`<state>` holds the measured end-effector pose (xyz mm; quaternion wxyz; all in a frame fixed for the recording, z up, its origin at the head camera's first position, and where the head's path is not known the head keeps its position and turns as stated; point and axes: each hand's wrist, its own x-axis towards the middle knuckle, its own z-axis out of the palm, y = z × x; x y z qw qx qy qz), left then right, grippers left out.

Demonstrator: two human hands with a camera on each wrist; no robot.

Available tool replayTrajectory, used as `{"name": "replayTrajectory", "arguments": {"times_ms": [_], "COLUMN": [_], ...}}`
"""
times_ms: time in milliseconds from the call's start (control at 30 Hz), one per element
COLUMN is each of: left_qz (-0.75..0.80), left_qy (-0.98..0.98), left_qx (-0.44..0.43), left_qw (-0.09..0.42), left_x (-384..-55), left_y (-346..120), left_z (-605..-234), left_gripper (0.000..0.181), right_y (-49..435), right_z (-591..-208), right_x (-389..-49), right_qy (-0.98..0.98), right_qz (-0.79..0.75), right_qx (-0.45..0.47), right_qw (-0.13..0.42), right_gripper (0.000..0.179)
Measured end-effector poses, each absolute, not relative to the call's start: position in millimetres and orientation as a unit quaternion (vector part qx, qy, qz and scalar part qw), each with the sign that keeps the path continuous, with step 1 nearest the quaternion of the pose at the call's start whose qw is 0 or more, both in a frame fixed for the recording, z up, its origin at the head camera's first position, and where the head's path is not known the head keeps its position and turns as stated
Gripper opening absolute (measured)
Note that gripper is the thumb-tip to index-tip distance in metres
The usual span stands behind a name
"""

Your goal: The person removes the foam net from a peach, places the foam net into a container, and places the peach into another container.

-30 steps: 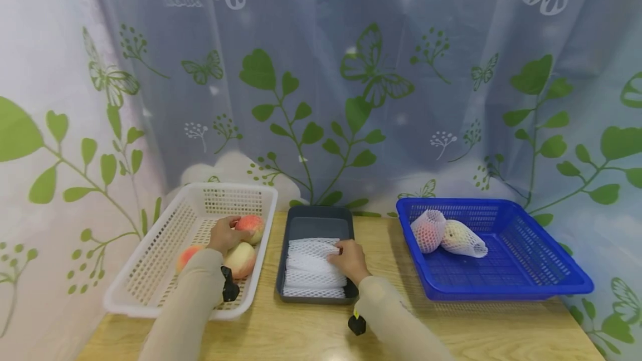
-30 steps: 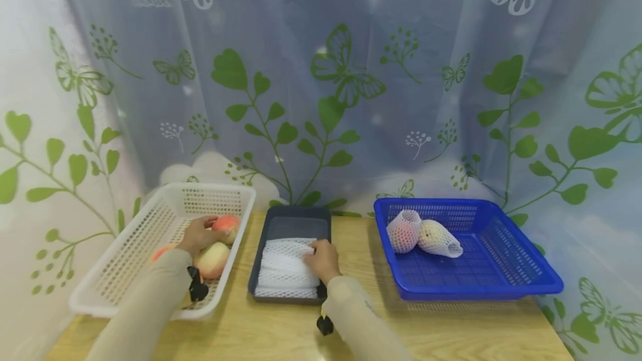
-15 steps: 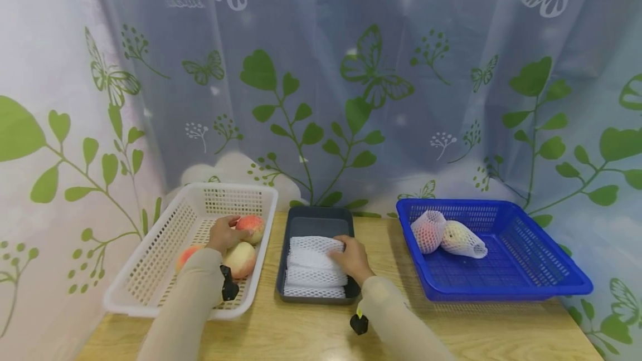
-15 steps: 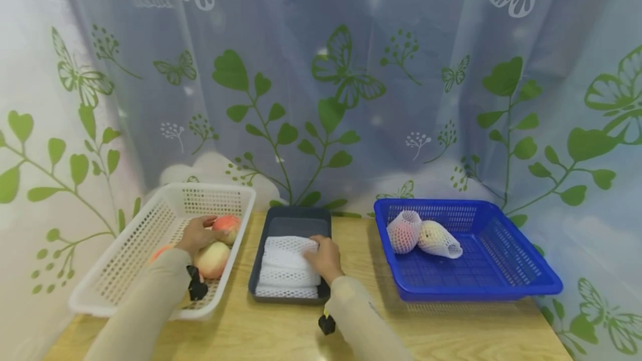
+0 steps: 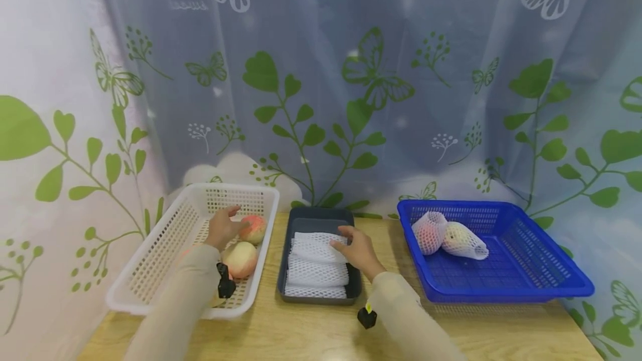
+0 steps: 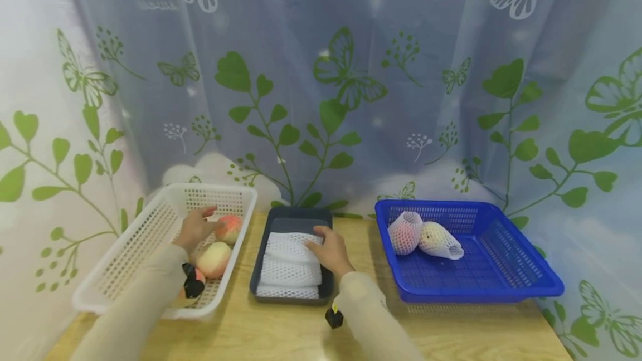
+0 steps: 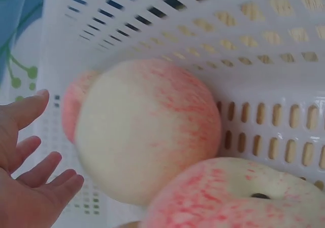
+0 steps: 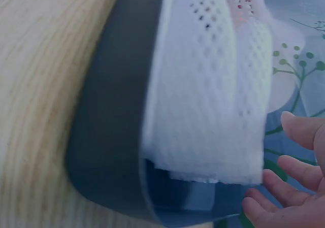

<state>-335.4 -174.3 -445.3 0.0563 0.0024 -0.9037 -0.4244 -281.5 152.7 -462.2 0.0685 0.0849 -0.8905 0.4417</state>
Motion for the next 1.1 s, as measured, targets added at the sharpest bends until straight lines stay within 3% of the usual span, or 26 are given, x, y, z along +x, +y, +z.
{"name": "replayTrajectory", "arguments": {"times_ms": [567, 767, 1100], "left_qz": [-0.495, -0.511, -0.532], "left_qy": [-0.865, -0.853, -0.834], "left_qx": [-0.077, -0.104, -0.142], "left_qw": [0.026, -0.007, -0.028], "left_x": [-331.6, -322.6, -309.4], "left_y": [-125.2, -97.0, -50.1], "left_z": [-409.9, -400.1, -404.0], "left_gripper": [0.060, 0.061, 0.059], "right_y": [204.8, 233.5, 285.1], "right_z": [-411.2, -399.3, -382.3], "right_x": [-278.1, -275.1, -272.7], "right_qy": [-0.873, -0.886, -0.900], "right_qz": [0.480, 0.456, 0.428], "right_qx": [0.050, 0.026, 0.008], "right_qw": [0.068, 0.073, 0.082], "right_gripper": [0.054, 0.056, 0.063]}}
